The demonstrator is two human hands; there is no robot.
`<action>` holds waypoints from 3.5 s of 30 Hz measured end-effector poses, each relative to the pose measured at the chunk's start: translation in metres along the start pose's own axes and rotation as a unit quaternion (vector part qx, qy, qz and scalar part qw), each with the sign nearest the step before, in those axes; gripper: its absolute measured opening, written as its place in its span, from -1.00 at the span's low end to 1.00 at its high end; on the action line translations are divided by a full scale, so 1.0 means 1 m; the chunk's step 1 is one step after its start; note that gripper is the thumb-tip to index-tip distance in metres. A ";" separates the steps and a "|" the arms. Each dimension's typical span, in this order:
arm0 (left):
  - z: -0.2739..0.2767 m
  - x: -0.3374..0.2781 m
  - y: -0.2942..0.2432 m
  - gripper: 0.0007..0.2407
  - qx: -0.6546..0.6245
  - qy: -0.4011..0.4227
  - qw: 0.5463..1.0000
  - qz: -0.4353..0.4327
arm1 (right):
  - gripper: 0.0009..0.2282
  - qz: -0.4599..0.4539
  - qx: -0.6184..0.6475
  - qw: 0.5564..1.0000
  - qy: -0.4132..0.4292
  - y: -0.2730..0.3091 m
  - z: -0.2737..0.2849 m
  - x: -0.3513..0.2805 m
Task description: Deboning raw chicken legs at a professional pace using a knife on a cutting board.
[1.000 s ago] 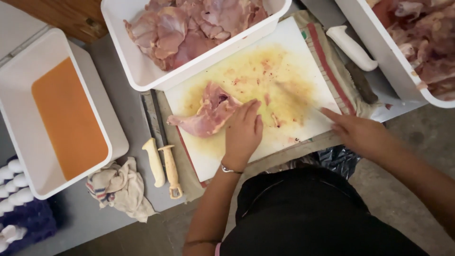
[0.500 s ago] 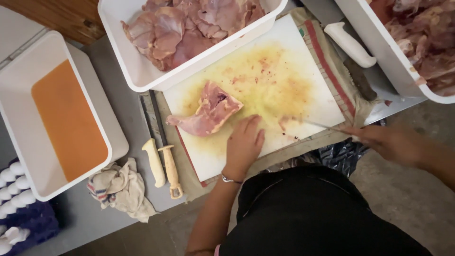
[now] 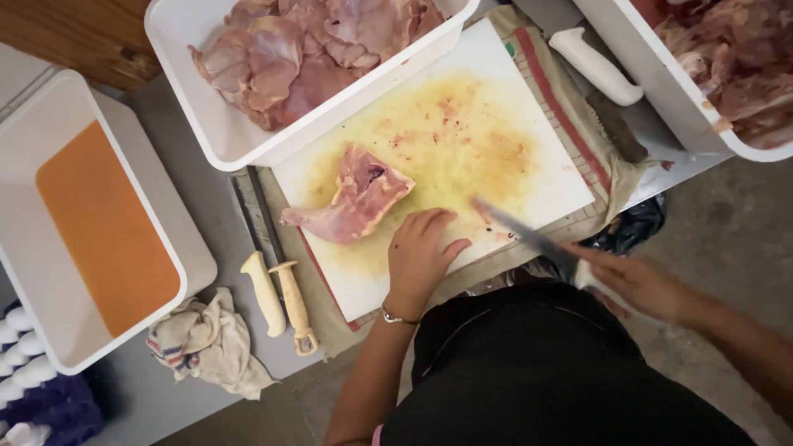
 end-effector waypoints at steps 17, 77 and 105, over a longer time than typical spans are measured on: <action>0.050 -0.030 0.028 -0.83 -0.065 -0.131 0.989 0.018 | -0.44 0.114 0.341 0.924 0.131 0.016 -0.050 0.028; -0.017 0.314 -0.296 -0.56 0.061 0.297 0.907 -0.291 | -0.56 0.144 -0.239 0.734 -0.620 -0.204 0.166 -0.199; -0.032 0.130 -0.063 -0.58 -0.057 0.209 0.974 0.060 | -0.53 0.300 -0.341 0.820 -0.349 -0.012 0.092 -0.047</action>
Point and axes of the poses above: each hand's wrist, its own x-axis towards the middle knuckle, its own z-axis out of the back of the hand, y = z × x, the point moved 1 cm from there along x, towards the middle knuckle, and after that the axes turned 13 degrees about y, right-handed, at the moved point
